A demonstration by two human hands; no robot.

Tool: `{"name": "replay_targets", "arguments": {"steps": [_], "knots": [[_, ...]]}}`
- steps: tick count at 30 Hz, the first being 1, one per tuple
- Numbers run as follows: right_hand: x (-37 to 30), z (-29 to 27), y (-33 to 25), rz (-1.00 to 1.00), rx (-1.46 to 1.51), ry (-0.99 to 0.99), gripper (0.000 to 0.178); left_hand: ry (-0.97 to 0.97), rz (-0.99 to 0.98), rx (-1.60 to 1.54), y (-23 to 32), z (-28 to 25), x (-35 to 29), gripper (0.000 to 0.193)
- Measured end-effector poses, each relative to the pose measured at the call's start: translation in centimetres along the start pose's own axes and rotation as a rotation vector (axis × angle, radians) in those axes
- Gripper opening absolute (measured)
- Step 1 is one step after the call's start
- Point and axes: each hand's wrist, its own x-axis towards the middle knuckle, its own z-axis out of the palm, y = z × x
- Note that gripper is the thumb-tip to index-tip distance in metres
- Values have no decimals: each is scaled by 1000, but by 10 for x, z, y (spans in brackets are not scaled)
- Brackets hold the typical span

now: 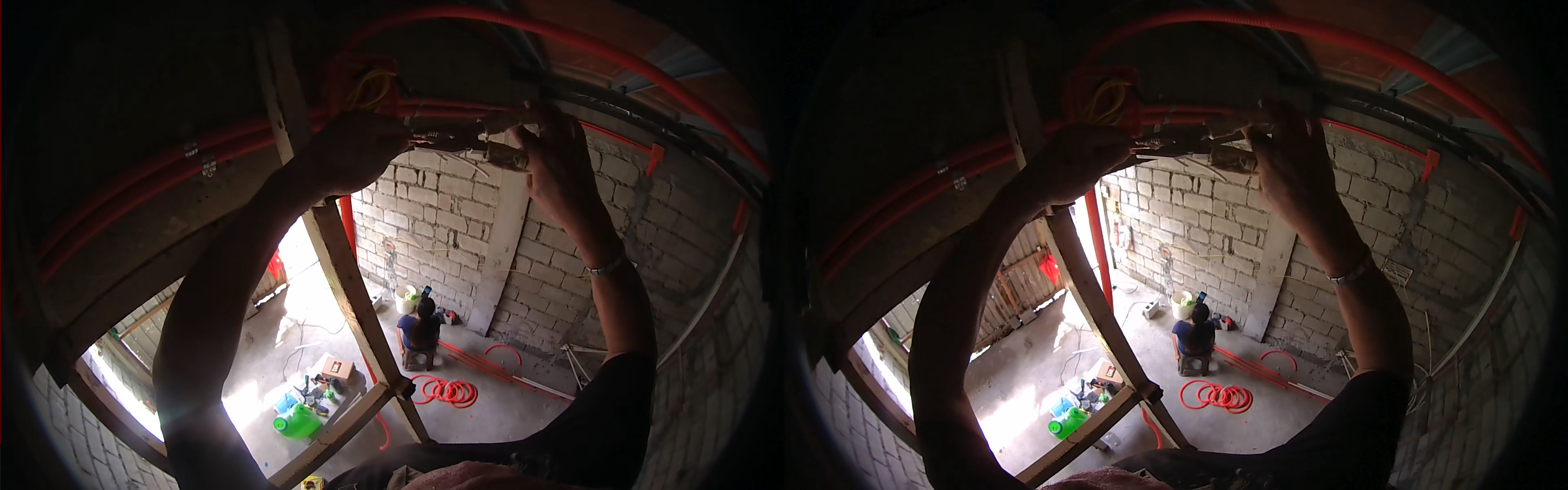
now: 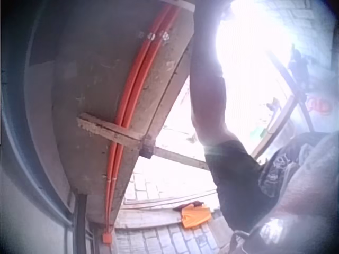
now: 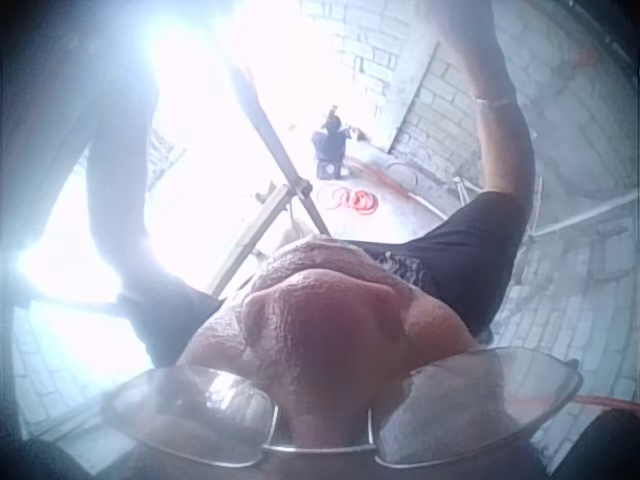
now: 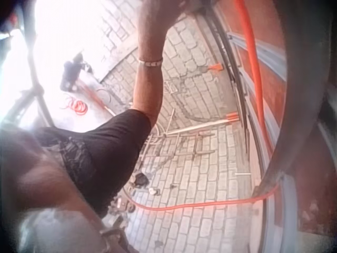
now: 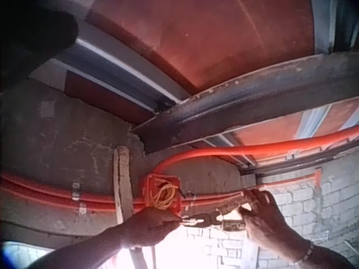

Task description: The person works on electrical wiring at a ceiling junction box while standing on a wooden structure, using pliers to pull and position wires, then applies tape to the connection.

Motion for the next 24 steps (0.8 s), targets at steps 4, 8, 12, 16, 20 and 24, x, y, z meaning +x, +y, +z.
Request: {"name": "replay_targets", "arguments": {"steps": [4, 8, 12, 16, 20, 24], "knots": [[2, 2, -1, 0, -44, 13, 40, -27, 58, 7, -5, 2, -1, 30], [2, 0, -1, 2, -80, 28, 39, -14, 17, -4, -10, 7, 1, 29], [2, -1, 0, 1, -43, 9, 34, -37, 134, 50, -12, 5, 2, 28], [-2, 2, 8, -38, 12, -40, 28, -101, 39, -23, -8, 3, 5, 24], [-3, -2, 8, -108, 250, -194, 17, -75, 184, 126, -6, 2, 1, 27], [-32, 35, -5, -49, 666, -384, 10, 9, 202, 126, -8, 9, -6, 19]]}}
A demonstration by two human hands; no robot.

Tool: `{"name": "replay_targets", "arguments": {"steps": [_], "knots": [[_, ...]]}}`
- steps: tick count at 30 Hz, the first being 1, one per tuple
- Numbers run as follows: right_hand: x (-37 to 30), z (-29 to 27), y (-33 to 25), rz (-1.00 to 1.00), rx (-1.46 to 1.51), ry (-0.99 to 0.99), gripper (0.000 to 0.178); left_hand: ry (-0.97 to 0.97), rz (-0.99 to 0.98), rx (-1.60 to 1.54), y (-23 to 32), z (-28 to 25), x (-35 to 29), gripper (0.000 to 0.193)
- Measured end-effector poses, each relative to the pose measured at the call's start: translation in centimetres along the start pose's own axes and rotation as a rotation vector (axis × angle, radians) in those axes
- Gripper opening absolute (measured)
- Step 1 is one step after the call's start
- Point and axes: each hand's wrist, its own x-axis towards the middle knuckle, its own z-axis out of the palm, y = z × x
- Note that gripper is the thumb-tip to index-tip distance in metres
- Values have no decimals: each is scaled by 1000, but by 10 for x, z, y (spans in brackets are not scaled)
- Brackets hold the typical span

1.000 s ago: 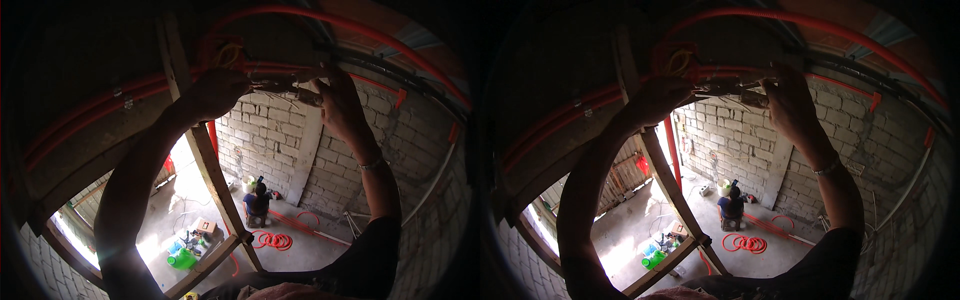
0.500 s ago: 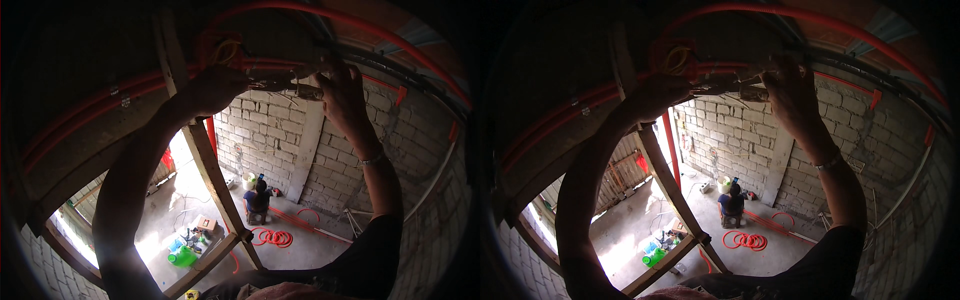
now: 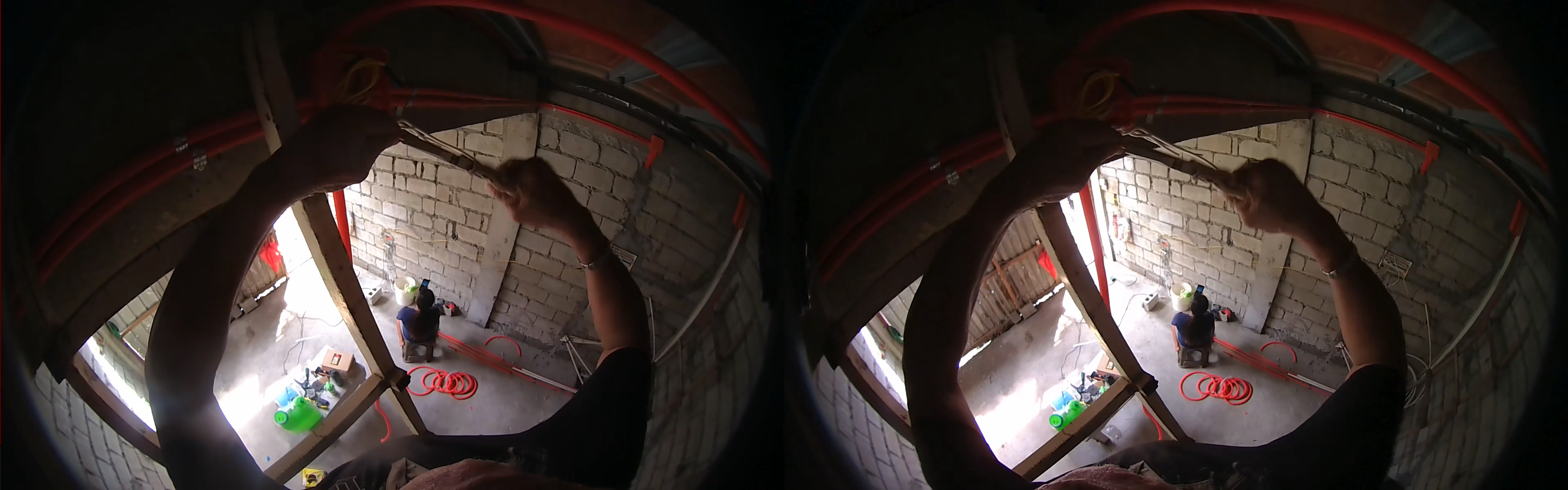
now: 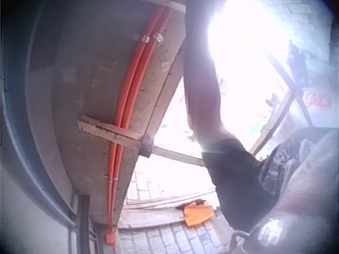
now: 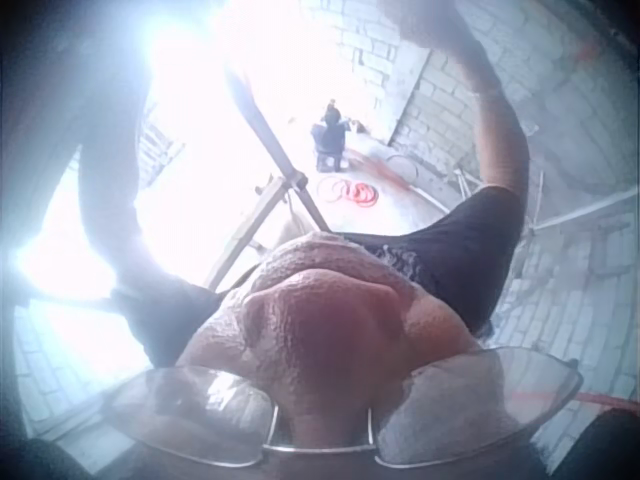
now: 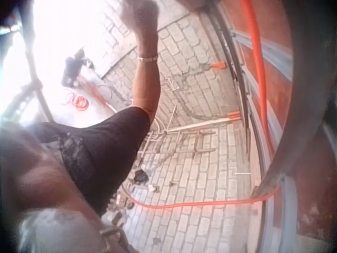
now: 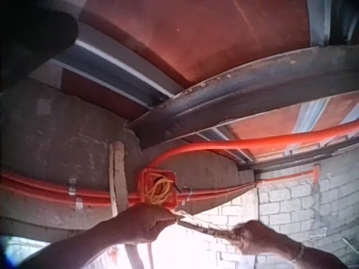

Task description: The person works on electrical wiring at a ceiling junction box while standing on a wooden structure, using pliers to pull and position wires, then applies tape to the connection.

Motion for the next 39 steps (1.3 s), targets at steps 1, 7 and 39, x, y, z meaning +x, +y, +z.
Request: {"name": "replay_targets", "arguments": {"steps": [1, 7, 39], "knots": [[0, -14, -19, 109, 97, -212, 17, 42, 59, 46, 1, 1, -1, 17], [-33, 44, -36, 344, 1899, -396, 38, 52, 222, 176, -2, -1, -1, 14], [-15, -10, -25, 151, -244, 332, 39, 70, -212, -324, 7, -13, 4, 24]]}}
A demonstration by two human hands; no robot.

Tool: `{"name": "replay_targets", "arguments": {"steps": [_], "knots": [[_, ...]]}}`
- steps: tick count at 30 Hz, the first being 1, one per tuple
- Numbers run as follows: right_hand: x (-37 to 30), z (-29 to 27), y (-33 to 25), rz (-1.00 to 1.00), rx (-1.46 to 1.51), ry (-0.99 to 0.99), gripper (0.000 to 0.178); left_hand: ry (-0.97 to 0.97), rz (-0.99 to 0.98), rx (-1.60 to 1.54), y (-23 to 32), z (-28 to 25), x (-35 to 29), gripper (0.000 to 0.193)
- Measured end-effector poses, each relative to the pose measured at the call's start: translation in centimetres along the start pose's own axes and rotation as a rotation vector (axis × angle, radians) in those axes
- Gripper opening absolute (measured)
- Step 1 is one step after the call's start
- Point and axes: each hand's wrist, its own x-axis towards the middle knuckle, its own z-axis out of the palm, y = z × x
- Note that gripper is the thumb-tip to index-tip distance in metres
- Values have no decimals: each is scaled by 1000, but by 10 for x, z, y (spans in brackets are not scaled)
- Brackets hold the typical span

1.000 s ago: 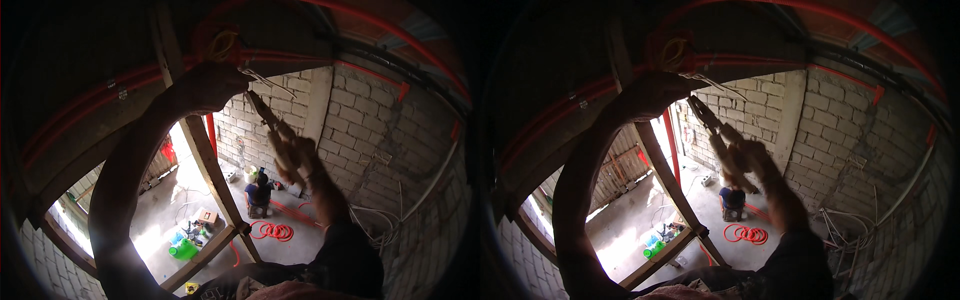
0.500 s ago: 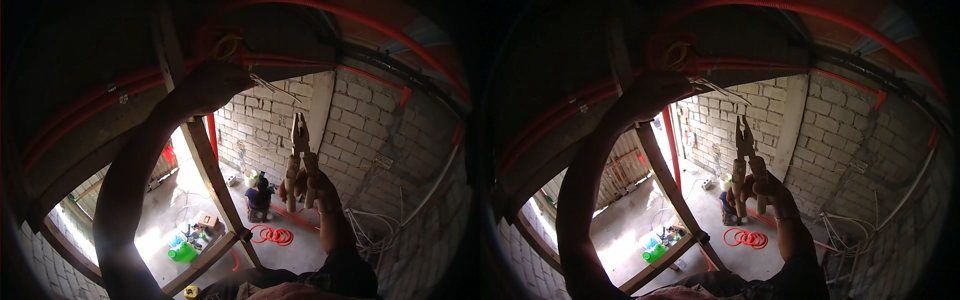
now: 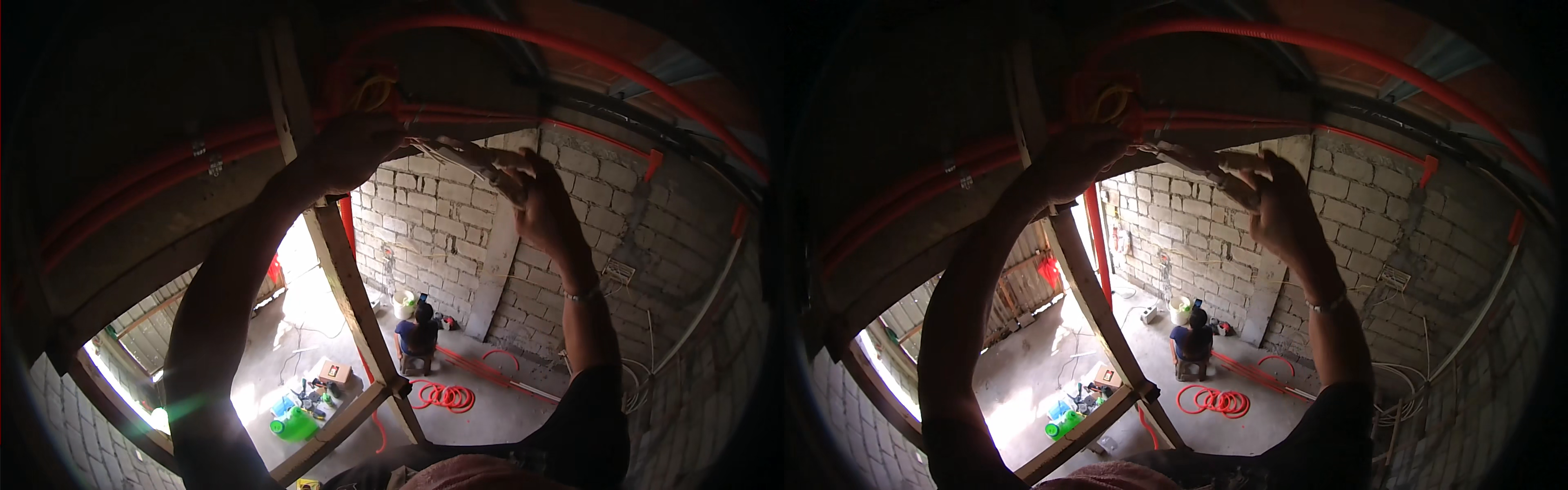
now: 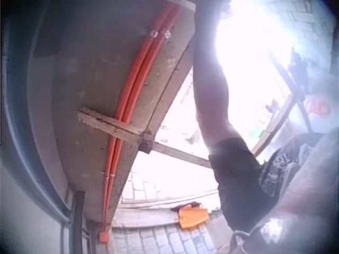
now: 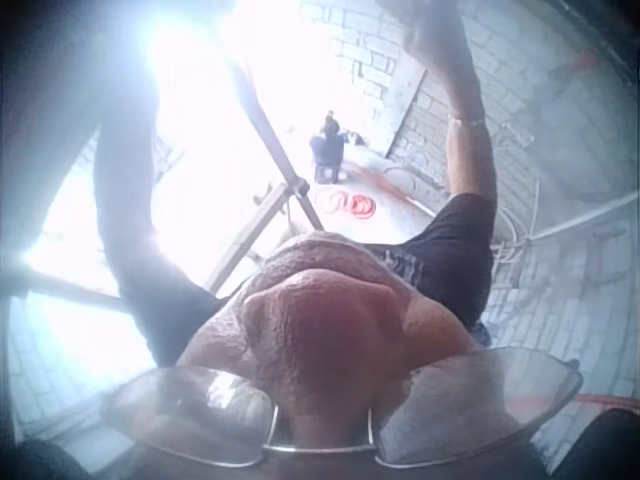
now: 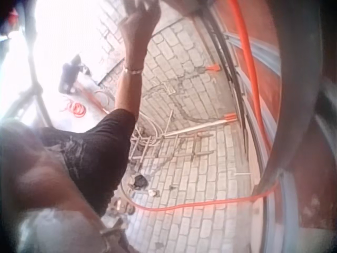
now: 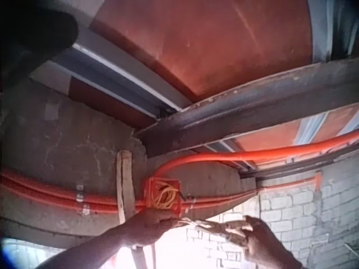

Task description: The person works on electrical wiring at a ceiling junction box while standing on a wooden structure, using pliers to pull and position wires, then applies tape to the connection.

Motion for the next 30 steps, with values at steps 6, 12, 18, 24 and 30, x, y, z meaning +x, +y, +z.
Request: {"name": "replay_targets", "arguments": {"steps": [6, 12, 18, 24, 30], "knots": [[32, -23, -2, -47, -138, -4, 48, -5, 23, -27, -12, 5, 5, 26], [38, -18, 1, -137, -230, 65, 48, -67, -71, 45, -5, 2, 5, 27], [38, -18, -4, -140, -283, 88, 43, -77, -35, 149, -4, -1, 4, 27], [33, -14, 3, -145, -209, 62, 37, -92, 83, 245, 6, -1, 3, 26], [34, -14, 3, -164, -243, 99, 30, -150, 1, 202, 1, -4, 6, 20]]}}
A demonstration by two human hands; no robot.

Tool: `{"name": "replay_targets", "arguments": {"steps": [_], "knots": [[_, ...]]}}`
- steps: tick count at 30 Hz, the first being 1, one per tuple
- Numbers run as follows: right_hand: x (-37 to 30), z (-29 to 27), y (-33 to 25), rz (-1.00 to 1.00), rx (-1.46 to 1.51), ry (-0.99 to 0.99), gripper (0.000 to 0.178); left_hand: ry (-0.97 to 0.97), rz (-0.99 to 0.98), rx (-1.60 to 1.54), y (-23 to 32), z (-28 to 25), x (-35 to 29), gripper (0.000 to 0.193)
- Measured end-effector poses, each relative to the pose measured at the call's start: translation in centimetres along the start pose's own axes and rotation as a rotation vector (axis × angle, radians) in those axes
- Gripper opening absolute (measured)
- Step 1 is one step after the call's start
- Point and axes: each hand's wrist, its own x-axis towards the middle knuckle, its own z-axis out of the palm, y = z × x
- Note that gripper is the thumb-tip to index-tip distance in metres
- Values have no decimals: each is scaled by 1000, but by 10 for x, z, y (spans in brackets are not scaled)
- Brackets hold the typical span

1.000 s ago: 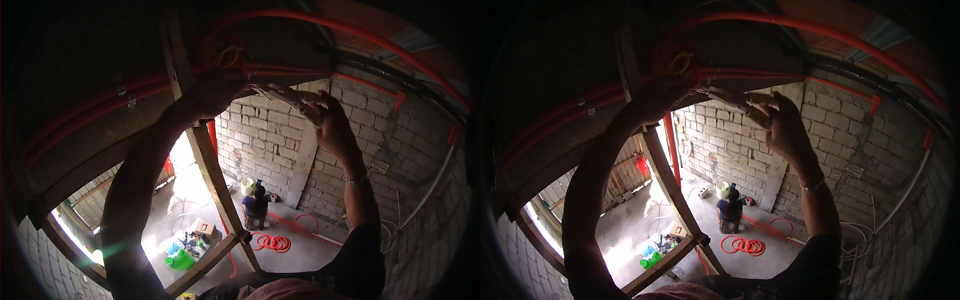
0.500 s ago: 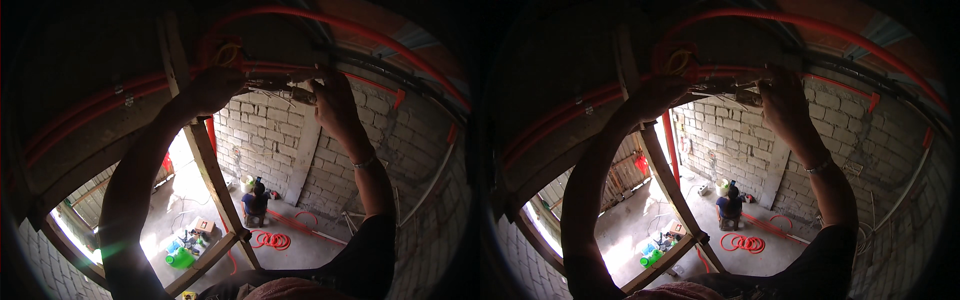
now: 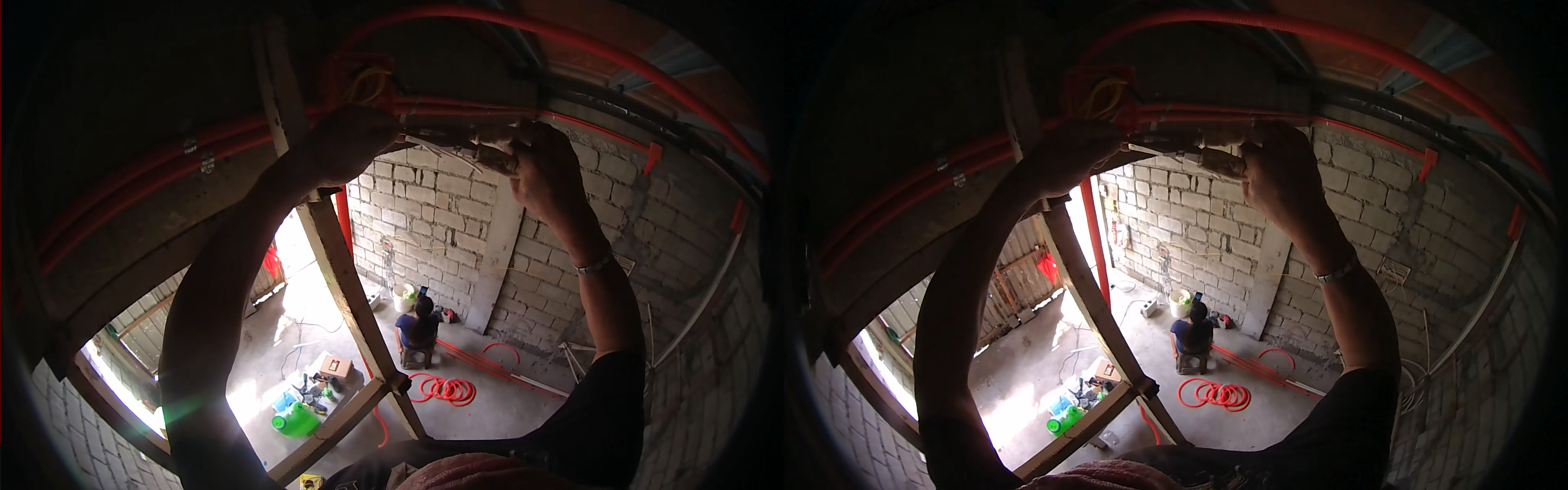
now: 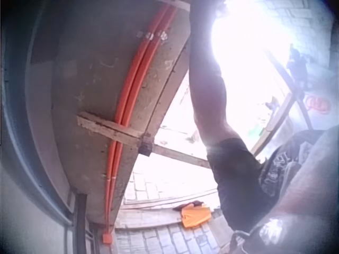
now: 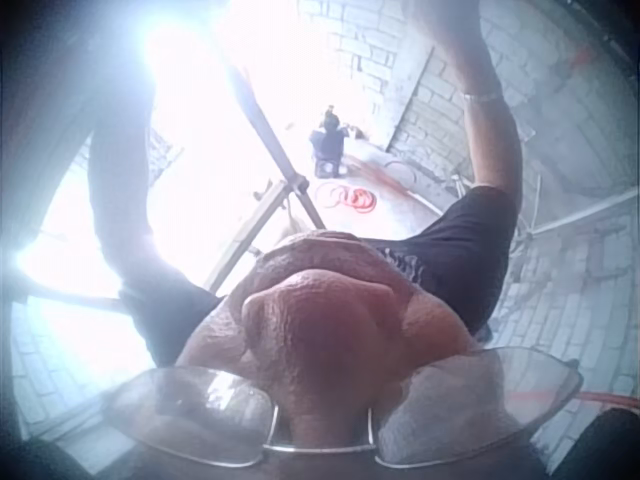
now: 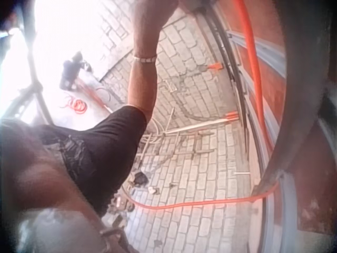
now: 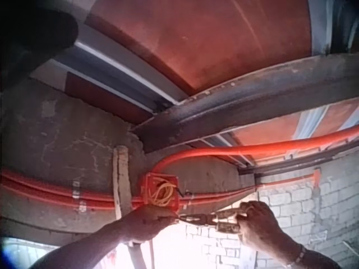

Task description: The person works on electrical wiring at a ceiling junction box while standing on a wooden structure, using pliers to pull and position wires, then applies tape to the connection.

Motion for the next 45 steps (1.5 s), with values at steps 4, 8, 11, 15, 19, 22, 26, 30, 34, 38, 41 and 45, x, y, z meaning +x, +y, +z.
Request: {"name": "replay_targets", "arguments": {"steps": [4, 8, 11, 15, 19, 22, 26, 30, 34, 38, 41, 45], "knots": [[-14, 12, 3, 104, 169, -355, 12, 48, 177, 327, -6, 13, -1, 22], [-28, 19, -14, 167, 646, -782, 20, 42, 301, 401, -15, 17, -6, 27], [-57, 58, -22, 222, 1850, -933, 34, 120, 454, 421, -16, 14, -8, 26], [-89, 88, -72, 406, 2746, -875, 53, 60, 259, 314, -6, 14, -10, 20], [-103, 80, -136, 530, 3032, -401, 58, 21, 274, 307, -4, 11, -7, 23], [-127, 88, -176, 613, 2925, -325, 56, -4, 34, 153, 3, 13, -13, 28], [-172, 76, -204, 706, 2602, -273, 54, 20, 89, -83, 0, 17, -4, 30], [-198, 69, -252, 704, 2363, -321, 52, 195, 72, -8, -1, 12, -18, 27], [-186, 41, -258, 713, 2043, -351, 51, 457, 199, 274, -12, 24, -13, 30], [-186, 31, -297, 1053, 1946, -385, 54, 532, 116, 571, 0, 9, -33, 34], [-214, 60, -305, 869, 1547, -204, 29, 499, 136, 475, -19, 42, -24, 33], [-207, 49, -322, 1222, 2156, -136, 23, 597, 170, 551, -28, 48, -47, 38]]}}
